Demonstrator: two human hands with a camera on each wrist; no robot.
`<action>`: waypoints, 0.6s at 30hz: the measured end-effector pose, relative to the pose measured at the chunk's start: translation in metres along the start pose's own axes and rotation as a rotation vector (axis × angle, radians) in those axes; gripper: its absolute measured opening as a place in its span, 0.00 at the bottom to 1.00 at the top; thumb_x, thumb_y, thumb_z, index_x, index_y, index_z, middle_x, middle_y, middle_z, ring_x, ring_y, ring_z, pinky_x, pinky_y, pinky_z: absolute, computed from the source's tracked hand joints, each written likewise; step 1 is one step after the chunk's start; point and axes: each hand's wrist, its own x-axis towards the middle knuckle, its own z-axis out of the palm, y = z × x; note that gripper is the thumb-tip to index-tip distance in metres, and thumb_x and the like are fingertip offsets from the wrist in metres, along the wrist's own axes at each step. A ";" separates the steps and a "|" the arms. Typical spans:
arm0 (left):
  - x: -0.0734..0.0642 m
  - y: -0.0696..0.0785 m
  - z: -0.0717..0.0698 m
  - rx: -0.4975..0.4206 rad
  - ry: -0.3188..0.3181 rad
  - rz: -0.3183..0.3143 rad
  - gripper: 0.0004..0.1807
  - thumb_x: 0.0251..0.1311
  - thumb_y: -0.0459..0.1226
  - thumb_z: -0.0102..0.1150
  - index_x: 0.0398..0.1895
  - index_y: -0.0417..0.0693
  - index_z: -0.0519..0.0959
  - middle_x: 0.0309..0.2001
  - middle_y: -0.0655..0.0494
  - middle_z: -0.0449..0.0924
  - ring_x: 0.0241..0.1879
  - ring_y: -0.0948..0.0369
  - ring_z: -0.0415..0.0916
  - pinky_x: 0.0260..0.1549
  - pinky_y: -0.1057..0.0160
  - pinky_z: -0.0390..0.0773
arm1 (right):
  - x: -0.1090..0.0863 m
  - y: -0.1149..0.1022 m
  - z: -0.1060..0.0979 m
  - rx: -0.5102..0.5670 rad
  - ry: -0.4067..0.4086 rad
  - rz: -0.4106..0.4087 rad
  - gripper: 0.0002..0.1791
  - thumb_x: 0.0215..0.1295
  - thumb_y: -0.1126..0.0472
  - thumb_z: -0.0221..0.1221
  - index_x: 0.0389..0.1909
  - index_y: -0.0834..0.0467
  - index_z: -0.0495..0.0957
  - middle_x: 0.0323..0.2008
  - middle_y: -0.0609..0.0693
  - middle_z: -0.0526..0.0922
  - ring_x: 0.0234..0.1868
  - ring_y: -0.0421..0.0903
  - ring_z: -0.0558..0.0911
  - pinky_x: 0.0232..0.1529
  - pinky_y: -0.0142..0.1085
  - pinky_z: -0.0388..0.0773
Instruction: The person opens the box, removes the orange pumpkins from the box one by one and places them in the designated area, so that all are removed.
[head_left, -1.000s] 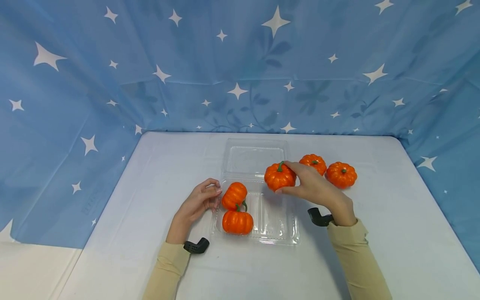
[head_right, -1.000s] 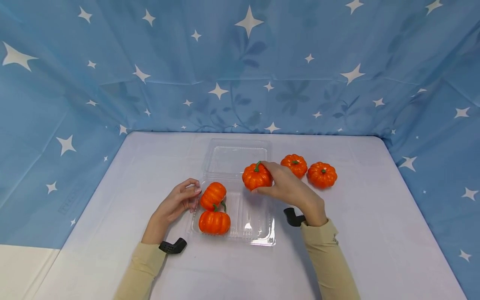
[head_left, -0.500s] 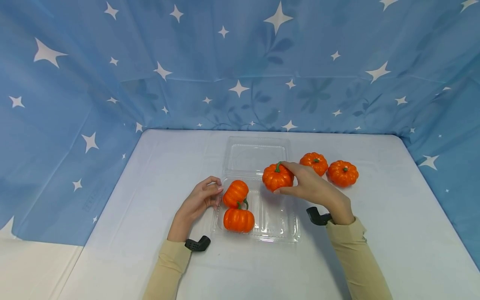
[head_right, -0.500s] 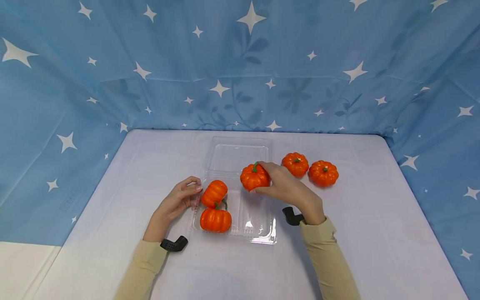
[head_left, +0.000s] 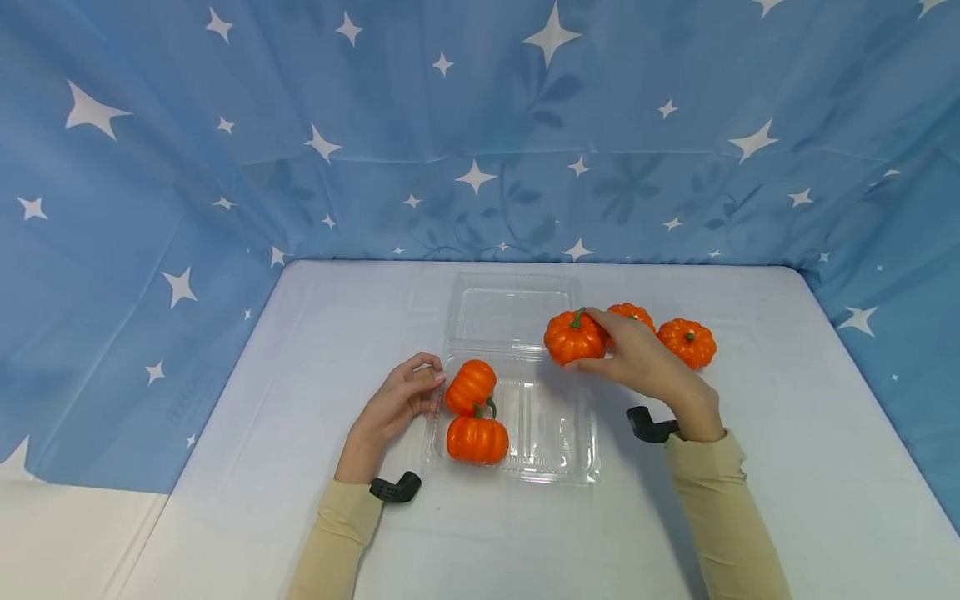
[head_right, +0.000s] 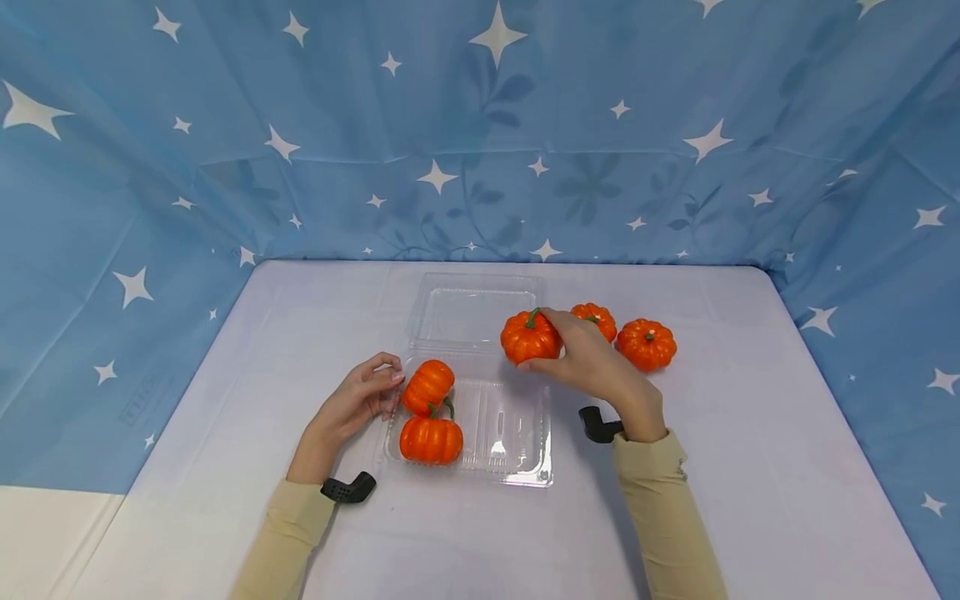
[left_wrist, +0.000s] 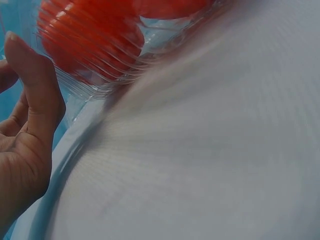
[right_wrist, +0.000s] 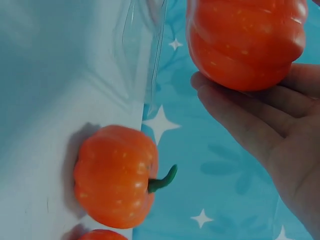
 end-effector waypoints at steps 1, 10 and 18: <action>0.000 0.000 0.000 -0.001 -0.001 -0.001 0.05 0.75 0.30 0.51 0.48 0.44 0.68 0.24 0.57 0.77 0.19 0.63 0.73 0.19 0.67 0.78 | 0.000 0.002 -0.001 0.004 0.002 0.012 0.45 0.62 0.50 0.73 0.72 0.68 0.65 0.63 0.65 0.78 0.62 0.62 0.78 0.63 0.59 0.75; -0.002 0.000 0.001 -0.007 0.014 -0.015 0.05 0.76 0.30 0.50 0.48 0.45 0.68 0.24 0.56 0.76 0.19 0.62 0.73 0.19 0.67 0.78 | 0.000 0.014 -0.004 0.000 0.020 0.078 0.47 0.62 0.47 0.72 0.72 0.70 0.63 0.65 0.69 0.74 0.65 0.67 0.73 0.64 0.62 0.73; 0.000 0.000 0.001 -0.005 0.004 -0.007 0.05 0.76 0.30 0.50 0.48 0.45 0.67 0.23 0.57 0.76 0.19 0.62 0.73 0.19 0.67 0.77 | -0.005 0.029 -0.017 -0.016 -0.004 0.148 0.50 0.64 0.40 0.68 0.74 0.69 0.61 0.67 0.70 0.73 0.64 0.66 0.75 0.63 0.61 0.73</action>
